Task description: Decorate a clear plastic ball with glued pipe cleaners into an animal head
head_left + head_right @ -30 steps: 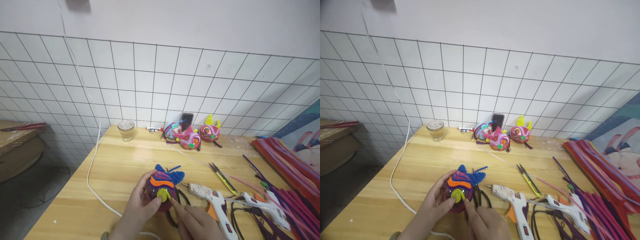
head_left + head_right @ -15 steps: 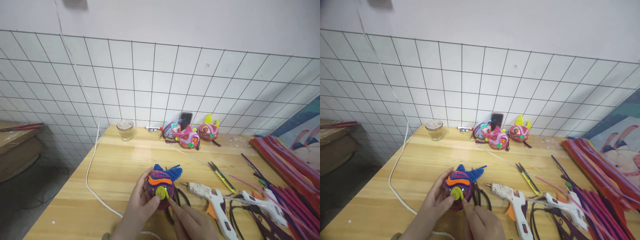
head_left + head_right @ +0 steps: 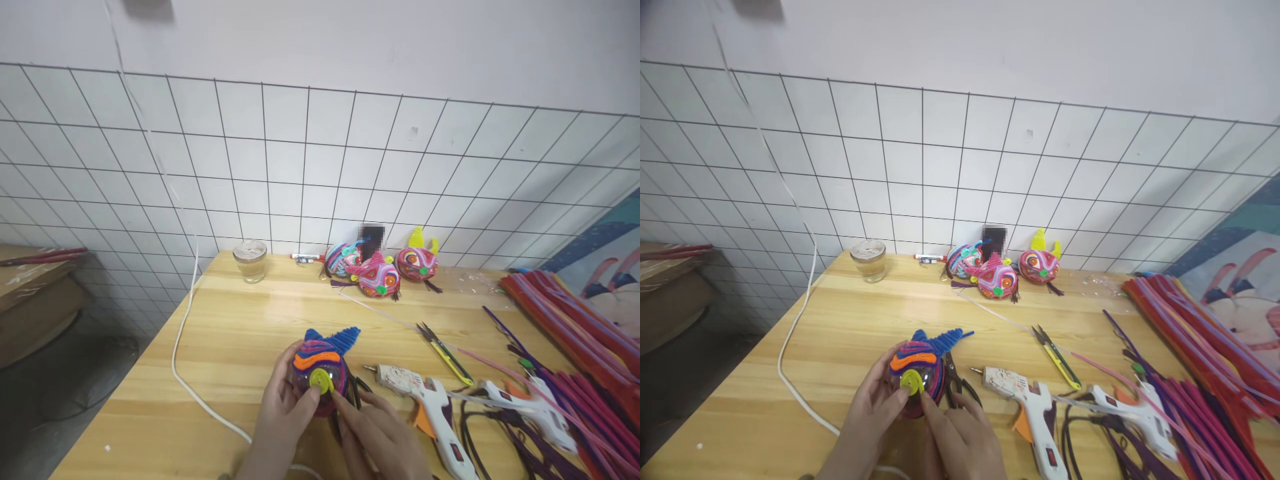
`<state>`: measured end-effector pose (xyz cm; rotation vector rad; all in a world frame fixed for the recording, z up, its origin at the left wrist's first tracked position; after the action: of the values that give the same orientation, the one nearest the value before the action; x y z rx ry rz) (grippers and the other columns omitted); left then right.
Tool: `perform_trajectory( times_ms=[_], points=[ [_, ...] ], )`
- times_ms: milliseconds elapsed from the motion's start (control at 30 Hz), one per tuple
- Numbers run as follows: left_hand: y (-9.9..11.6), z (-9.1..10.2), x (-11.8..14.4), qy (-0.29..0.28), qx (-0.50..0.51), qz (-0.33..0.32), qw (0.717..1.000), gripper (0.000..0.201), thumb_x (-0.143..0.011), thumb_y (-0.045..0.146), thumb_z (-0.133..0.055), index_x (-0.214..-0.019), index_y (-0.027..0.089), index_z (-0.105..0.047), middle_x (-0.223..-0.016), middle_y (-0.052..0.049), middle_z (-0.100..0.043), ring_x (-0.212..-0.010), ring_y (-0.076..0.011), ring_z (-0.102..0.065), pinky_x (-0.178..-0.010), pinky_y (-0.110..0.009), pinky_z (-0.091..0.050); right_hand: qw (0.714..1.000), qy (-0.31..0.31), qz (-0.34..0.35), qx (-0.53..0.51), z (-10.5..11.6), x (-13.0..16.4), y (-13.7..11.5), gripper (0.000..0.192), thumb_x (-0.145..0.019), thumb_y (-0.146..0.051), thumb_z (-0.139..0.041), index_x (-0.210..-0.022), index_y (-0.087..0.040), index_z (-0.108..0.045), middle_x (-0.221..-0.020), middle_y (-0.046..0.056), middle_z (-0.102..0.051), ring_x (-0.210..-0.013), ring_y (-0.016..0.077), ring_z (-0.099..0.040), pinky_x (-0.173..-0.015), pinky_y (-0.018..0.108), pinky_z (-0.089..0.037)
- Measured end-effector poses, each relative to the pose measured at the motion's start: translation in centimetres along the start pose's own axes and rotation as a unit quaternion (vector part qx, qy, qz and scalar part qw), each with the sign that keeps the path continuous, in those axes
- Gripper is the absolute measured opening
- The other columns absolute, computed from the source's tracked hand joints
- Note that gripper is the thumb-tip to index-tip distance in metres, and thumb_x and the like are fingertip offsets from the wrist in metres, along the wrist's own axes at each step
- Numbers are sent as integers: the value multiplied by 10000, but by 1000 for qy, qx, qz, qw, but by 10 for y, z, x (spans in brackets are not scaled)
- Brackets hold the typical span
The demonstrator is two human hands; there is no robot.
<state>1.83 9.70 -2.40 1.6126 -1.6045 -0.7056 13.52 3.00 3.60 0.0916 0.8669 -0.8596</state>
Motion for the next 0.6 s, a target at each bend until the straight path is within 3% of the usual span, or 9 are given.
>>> perform_trajectory(
  times_ms=[100,233,467,600],
  points=[
    [-5,1,-1,2,17,10,1000,544,-603,298,-820,-1101,191,-629,-1135,-135,-699,-1043,-285,-643,-903,-361,-502,998,45,-41,1,3,1,4,372,-882,-73,-424,-1209,-172,-571,-633,-25,-652,-554,109,-628,-958,428,-478],
    [-10,2,-2,-3,20,13,1000,539,-602,309,-821,-1092,199,-624,-1098,-124,-708,-999,-281,-655,-859,-359,-516,996,70,-46,1,4,0,1,380,-860,-48,-428,-1179,-176,-589,-661,-21,-677,-621,110,-661,-1026,449,-410],
    [-23,5,-5,-11,50,50,997,573,-599,328,-824,-1104,224,-573,-1074,-93,-709,-972,-258,-661,-877,-365,-500,998,59,-39,-2,3,-2,1,383,-895,-78,-413,-1224,-183,-577,-671,-23,-687,-638,113,-664,-1082,479,-330],
    [-32,5,-10,-19,84,94,992,555,-585,298,-840,-1047,227,-539,-1003,-79,-720,-925,-249,-676,-791,-349,-532,998,45,-43,10,8,-5,3,402,-863,-54,-443,-1222,-175,-576,-693,-22,-678,-650,116,-656,-1091,493,-310]
  ],
)
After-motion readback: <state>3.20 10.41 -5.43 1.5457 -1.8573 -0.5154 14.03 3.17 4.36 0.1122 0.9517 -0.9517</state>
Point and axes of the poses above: each hand's wrist, its own x-axis away from the middle knuckle, its own z-axis out of the back of the hand, y = z × x, the point moved 10 cm from there along -x, towards the middle knuckle
